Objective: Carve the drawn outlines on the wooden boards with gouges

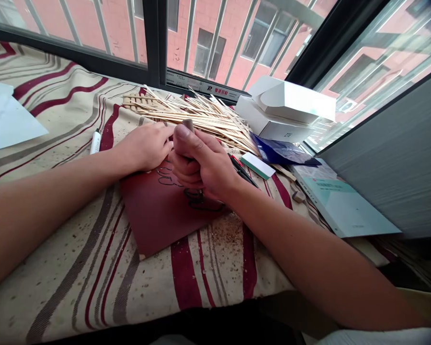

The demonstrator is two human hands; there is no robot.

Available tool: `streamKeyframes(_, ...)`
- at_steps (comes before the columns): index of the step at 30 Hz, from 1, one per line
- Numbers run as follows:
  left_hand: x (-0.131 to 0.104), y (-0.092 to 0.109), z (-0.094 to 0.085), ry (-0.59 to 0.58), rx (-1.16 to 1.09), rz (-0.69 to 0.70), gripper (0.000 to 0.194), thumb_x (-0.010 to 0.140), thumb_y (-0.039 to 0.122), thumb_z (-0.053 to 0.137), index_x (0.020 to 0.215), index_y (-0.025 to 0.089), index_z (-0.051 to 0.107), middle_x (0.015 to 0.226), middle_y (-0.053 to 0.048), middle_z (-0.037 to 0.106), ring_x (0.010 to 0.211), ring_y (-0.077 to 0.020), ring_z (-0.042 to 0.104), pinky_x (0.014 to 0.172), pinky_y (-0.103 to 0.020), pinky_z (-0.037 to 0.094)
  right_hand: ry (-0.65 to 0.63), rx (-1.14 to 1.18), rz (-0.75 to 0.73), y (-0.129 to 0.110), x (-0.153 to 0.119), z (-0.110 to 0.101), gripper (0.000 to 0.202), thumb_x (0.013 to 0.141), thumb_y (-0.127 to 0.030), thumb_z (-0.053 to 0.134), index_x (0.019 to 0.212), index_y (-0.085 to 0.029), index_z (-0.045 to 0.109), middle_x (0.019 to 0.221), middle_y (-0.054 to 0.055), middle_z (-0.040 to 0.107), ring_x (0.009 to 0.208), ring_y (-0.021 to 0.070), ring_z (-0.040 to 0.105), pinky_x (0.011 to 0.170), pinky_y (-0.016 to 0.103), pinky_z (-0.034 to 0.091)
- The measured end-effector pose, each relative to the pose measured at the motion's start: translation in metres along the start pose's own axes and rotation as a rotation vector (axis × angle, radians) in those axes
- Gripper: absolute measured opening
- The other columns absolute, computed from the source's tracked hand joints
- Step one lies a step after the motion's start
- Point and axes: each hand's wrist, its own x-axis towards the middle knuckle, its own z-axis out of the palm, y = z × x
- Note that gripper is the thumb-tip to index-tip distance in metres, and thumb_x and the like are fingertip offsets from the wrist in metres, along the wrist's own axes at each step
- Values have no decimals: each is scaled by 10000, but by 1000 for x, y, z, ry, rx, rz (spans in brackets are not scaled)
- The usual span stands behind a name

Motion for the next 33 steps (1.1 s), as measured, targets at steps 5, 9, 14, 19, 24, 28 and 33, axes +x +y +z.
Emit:
streamKeyframes(5, -1, 3, -1, -34, 132, -32, 440, 976, 311, 280, 1127, 100, 635, 1144, -175, 659, 1101, -302, 609, 979, -428, 473, 318, 8, 54, 7, 9, -4, 473, 997, -522, 585, 727, -239, 320, 527, -122, 208, 408, 38, 117, 365, 176, 121)
streamKeyframes(9, -1, 3, 0, -19, 136, -26, 445, 957, 311, 303, 1151, 100, 643, 1162, -179, 658, 1143, -323, 607, 1021, -456, 466, 416, 43, 119, 12, 15, -11, 460, 1060, -489, 471, 720, -238, 289, 511, -125, 174, 405, 43, 89, 353, 156, 114)
streamKeyframes(14, -2, 3, -3, -43, 87, -27, 408, 954, 334, 335, 1128, 134, 646, 1062, -148, 685, 1088, -292, 615, 1004, -421, 465, -53, 197, 258, 6, 13, -17, 520, 1059, -522, 440, 667, -231, 261, 515, -121, 155, 414, 43, 38, 334, 157, 88)
streamKeyframes(19, 0, 2, -2, -30, 119, -13, 461, 954, 343, 282, 1123, 125, 650, 1136, -179, 682, 1130, -309, 612, 1016, -442, 470, 133, 97, 123, -13, 2, -11, 532, 1051, -562, 439, 674, -236, 253, 518, -111, 141, 410, 57, 53, 336, 172, 113)
streamKeyframes(24, 0, 4, -2, -31, 133, -14, 446, 957, 352, 311, 1129, 116, 649, 1161, -179, 681, 1148, -326, 619, 1023, -460, 475, 258, -20, -6, -11, 0, -7, 525, 1005, -562, 542, 679, -243, 280, 512, -109, 189, 413, 58, 97, 357, 196, 120)
streamKeyframes(28, -3, 8, -5, -46, 137, -61, 458, 988, 359, 282, 1126, 102, 635, 1196, -173, 669, 1158, -296, 619, 1018, -414, 480, 182, -22, -17, -2, 1, -2, 516, 959, -544, 633, 683, -239, 322, 507, -120, 234, 410, 45, 132, 375, 197, 142)
streamKeyframes(33, -4, 10, -8, -55, 98, -17, 456, 957, 376, 313, 1130, 106, 637, 1204, -202, 674, 1153, -333, 616, 1002, -463, 492, 211, -46, -7, -1, 1, 4, 524, 943, -577, 645, 698, -244, 323, 489, -128, 246, 401, 42, 136, 385, 203, 149)
